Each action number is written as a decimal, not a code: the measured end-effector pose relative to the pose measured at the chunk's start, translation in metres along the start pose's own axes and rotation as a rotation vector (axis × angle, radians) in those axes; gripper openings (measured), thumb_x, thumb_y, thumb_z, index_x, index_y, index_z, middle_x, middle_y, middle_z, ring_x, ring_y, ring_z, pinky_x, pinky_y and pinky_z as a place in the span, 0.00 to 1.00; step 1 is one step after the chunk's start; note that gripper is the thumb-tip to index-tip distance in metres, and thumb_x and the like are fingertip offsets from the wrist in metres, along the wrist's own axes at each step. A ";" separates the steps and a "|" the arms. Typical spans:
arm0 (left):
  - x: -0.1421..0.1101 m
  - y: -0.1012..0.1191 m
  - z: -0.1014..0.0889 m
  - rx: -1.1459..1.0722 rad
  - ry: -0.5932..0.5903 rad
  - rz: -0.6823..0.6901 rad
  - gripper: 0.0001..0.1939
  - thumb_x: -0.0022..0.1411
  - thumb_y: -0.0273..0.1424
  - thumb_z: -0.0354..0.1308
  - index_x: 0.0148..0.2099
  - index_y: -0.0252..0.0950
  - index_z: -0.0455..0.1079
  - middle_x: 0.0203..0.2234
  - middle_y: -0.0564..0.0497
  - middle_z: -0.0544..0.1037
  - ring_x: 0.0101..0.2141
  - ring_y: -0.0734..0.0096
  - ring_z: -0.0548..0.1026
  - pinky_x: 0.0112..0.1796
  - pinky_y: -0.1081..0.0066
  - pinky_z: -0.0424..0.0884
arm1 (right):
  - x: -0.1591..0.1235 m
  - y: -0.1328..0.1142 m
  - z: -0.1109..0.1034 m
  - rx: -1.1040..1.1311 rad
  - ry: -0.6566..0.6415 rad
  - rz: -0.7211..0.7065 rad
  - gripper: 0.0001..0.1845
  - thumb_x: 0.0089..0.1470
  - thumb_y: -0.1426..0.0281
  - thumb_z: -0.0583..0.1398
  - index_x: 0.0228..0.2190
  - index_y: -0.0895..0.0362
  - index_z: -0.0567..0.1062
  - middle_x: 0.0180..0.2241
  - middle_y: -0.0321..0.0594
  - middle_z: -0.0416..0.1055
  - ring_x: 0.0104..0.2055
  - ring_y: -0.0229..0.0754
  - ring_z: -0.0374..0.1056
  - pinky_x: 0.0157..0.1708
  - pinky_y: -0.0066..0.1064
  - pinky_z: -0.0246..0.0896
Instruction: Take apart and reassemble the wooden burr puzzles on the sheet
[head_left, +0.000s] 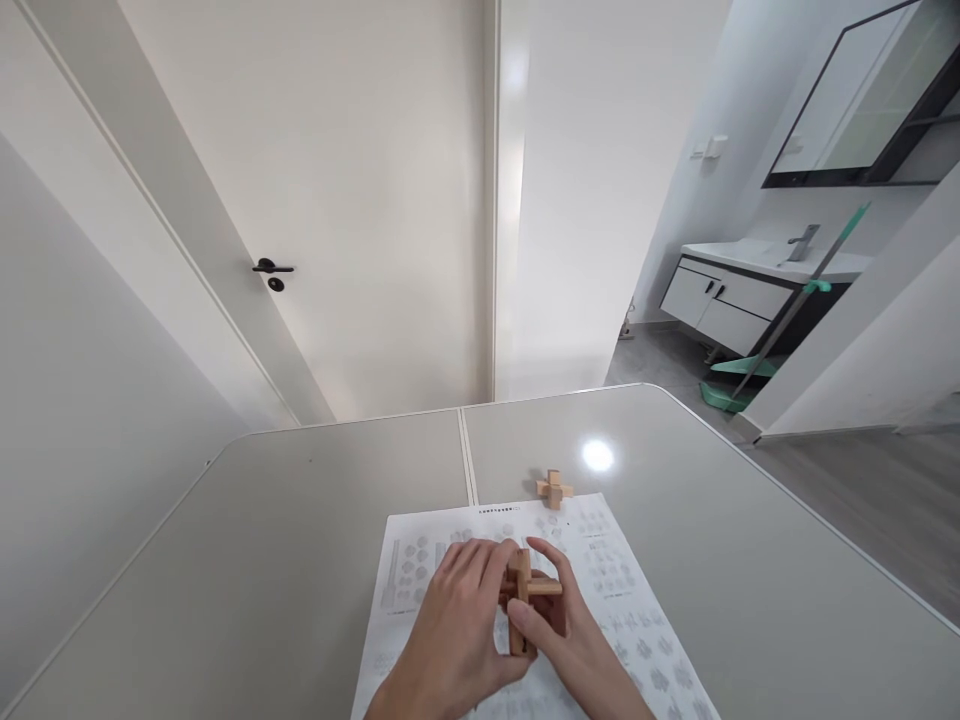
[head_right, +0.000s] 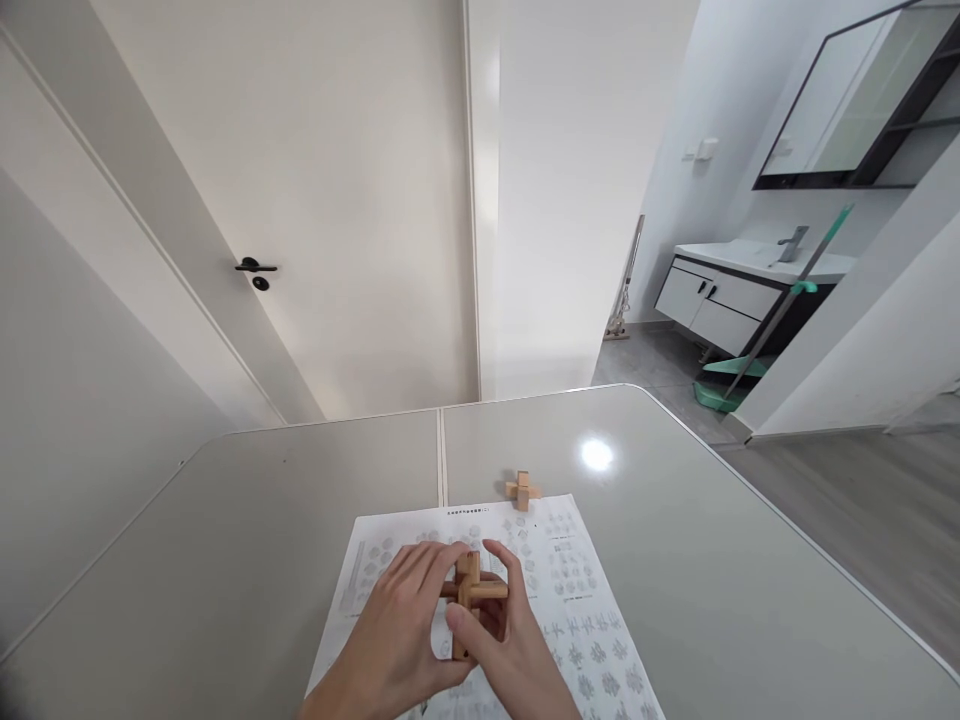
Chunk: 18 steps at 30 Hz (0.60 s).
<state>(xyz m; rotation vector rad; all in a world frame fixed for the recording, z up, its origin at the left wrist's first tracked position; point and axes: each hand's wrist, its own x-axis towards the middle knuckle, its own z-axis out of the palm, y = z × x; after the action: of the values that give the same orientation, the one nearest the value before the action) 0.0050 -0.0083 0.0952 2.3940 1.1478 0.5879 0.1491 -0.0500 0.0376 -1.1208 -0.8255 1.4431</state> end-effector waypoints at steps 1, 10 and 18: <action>-0.001 -0.002 0.000 0.002 -0.008 -0.014 0.36 0.46 0.22 0.63 0.58 0.45 0.61 0.47 0.48 0.76 0.47 0.52 0.74 0.49 0.53 0.72 | 0.002 0.001 -0.001 -0.010 0.032 -0.013 0.44 0.50 0.45 0.67 0.61 0.49 0.60 0.41 0.44 0.80 0.50 0.55 0.76 0.54 0.52 0.67; -0.014 -0.026 -0.014 -0.147 0.012 -0.364 0.43 0.42 0.35 0.75 0.60 0.46 0.64 0.52 0.45 0.76 0.52 0.44 0.73 0.50 0.50 0.72 | 0.013 0.018 -0.064 -0.573 0.144 -0.197 0.32 0.55 0.55 0.65 0.58 0.51 0.66 0.50 0.48 0.75 0.44 0.51 0.77 0.46 0.47 0.75; -0.019 -0.020 -0.013 -0.329 -0.028 -0.550 0.44 0.44 0.39 0.74 0.63 0.43 0.63 0.57 0.41 0.73 0.55 0.45 0.71 0.55 0.48 0.69 | 0.013 0.063 -0.088 -1.150 -0.040 -0.615 0.40 0.52 0.68 0.67 0.64 0.48 0.63 0.60 0.51 0.67 0.61 0.62 0.65 0.54 0.53 0.71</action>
<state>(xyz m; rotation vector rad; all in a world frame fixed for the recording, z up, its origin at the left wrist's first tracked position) -0.0253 -0.0095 0.0920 1.7047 1.4853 0.5034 0.2122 -0.0565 -0.0513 -1.4342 -1.9370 0.3933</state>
